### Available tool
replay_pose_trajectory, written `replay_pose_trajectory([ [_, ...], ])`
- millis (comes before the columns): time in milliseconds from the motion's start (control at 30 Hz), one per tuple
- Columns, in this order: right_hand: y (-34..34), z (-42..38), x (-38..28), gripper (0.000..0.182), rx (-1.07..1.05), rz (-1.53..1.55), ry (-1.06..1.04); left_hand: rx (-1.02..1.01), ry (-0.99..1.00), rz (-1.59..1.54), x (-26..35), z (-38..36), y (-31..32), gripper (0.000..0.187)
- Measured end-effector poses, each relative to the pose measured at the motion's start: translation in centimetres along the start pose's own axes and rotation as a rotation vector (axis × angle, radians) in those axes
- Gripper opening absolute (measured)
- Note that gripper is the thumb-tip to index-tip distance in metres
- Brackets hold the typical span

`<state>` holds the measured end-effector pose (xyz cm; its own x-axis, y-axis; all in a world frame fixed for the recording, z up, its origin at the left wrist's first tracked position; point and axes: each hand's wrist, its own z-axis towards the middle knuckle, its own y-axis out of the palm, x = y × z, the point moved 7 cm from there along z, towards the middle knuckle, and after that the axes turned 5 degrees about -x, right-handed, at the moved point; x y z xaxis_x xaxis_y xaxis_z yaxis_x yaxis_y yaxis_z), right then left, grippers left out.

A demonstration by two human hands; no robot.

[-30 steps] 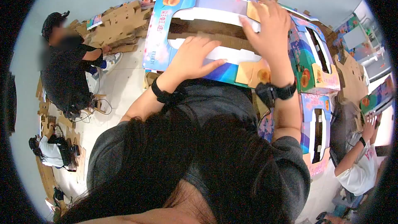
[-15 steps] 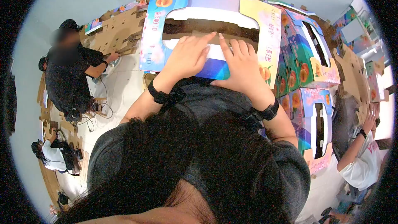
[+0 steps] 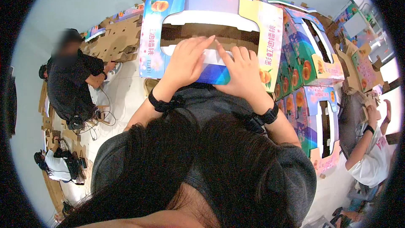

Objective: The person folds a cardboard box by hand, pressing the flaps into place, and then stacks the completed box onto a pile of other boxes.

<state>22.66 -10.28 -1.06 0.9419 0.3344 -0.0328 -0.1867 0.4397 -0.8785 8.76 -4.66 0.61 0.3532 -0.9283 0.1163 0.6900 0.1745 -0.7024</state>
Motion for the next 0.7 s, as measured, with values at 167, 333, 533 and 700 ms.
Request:
replay_pose_trajectory([
  [167,-0.5,-0.2,0.2,0.109,0.046,0.015,0.024,0.222,0.106,-0.054,0.4,-1.3,-4.2,0.039],
  [333,-3.1,-2.0,2.3,0.106,0.169,0.024,0.113,0.757,0.088,-0.014,-0.7,-6.7,-9.3,0.024],
  [533,-10.3,-6.6,6.9,0.099,0.363,-0.171,0.332,0.751,-0.446,0.066,-9.5,-12.6,-14.4,0.017],
  [700,-17.0,-13.2,9.6,0.099,0.344,-0.409,0.528,0.99,-0.536,-0.089,-12.2,-15.1,-16.9,0.017],
])
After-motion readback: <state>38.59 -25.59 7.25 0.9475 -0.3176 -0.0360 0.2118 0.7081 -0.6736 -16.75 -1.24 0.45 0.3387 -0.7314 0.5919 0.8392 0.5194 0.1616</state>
